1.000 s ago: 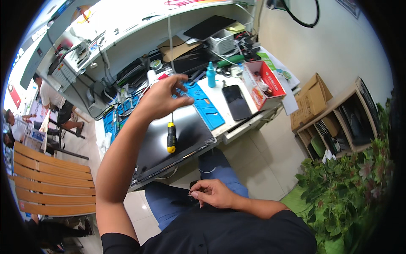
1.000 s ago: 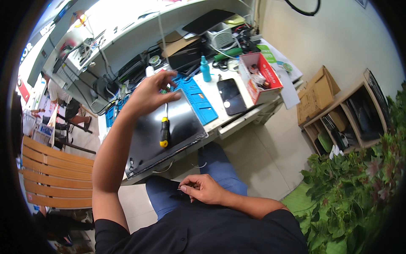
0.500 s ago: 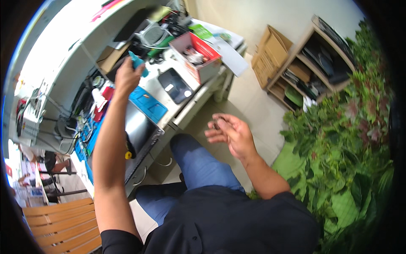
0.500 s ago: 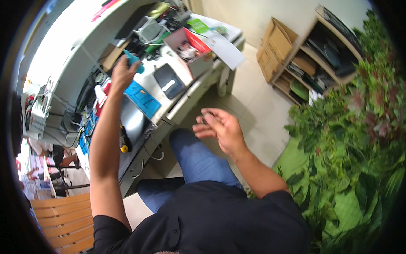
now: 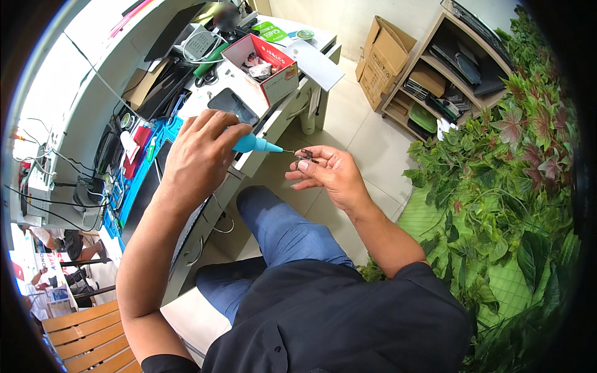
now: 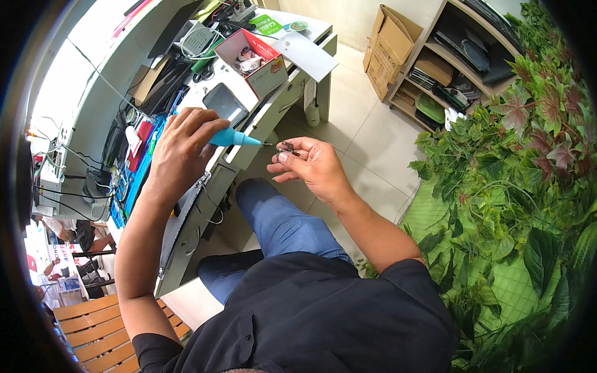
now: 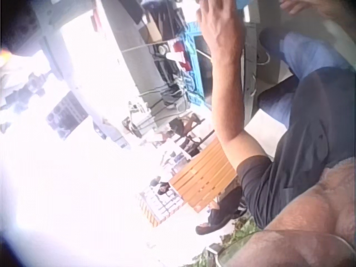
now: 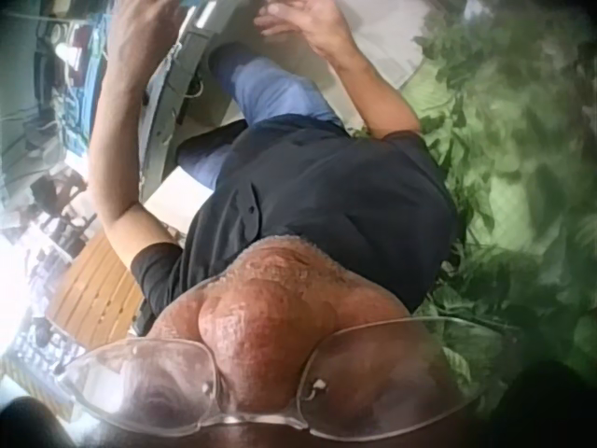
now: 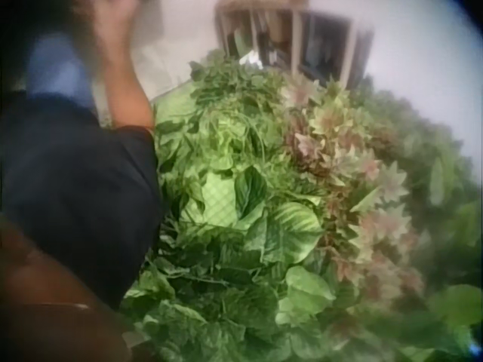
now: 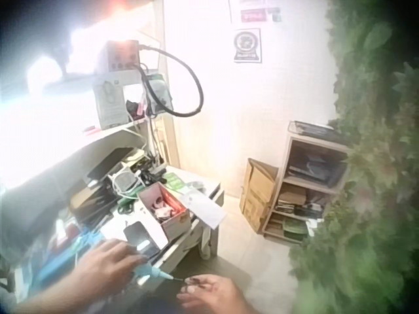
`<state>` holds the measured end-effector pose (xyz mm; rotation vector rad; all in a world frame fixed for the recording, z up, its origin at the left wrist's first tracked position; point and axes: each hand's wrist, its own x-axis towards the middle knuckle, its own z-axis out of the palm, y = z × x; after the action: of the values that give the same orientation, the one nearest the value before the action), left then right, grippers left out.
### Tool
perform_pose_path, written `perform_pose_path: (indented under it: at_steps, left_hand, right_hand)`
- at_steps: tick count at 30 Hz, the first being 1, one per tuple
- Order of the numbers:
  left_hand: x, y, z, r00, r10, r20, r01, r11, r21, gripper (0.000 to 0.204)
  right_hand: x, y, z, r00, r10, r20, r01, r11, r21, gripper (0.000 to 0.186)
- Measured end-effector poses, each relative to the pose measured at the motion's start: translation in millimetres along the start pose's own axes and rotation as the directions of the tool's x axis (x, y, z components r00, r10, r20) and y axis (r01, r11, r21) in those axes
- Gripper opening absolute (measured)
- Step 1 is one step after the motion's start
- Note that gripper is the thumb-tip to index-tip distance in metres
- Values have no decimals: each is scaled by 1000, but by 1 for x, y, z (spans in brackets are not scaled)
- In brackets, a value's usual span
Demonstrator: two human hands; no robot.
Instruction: The person applies a liquid from a small blue bottle to a connector, then uses a thin metal tool to pry and manipulate parts on the lower edge of a laptop screen panel.
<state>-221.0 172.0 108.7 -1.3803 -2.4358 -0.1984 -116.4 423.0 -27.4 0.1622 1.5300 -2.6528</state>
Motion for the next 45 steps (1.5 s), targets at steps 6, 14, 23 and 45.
perform_pose_path:
  at_steps: [6, 14, 23, 45]
  left_hand:
    - [9, 17, -3, 990, 137, -26, -134, 987, 93, 41]
    - [13, 25, -1, 985, 170, 4, -170, 981, 97, 33]
    - [19, 24, -2, 979, 203, 18, -204, 971, 122, 27]
    - [-25, -191, 64, 626, -776, 72, 703, 522, -483, 51]
  right_hand:
    - [-6, 0, 4, 1000, 10, -13, -10, 1000, -9, 31]
    - [-7, 8, 2, 1000, -4, -11, 4, 1000, -28, 28]
    - [-4, 10, -4, 999, -29, -22, 28, 998, -64, 29]
    - [24, 131, -120, 983, -1, -182, -157, 505, -849, 23]
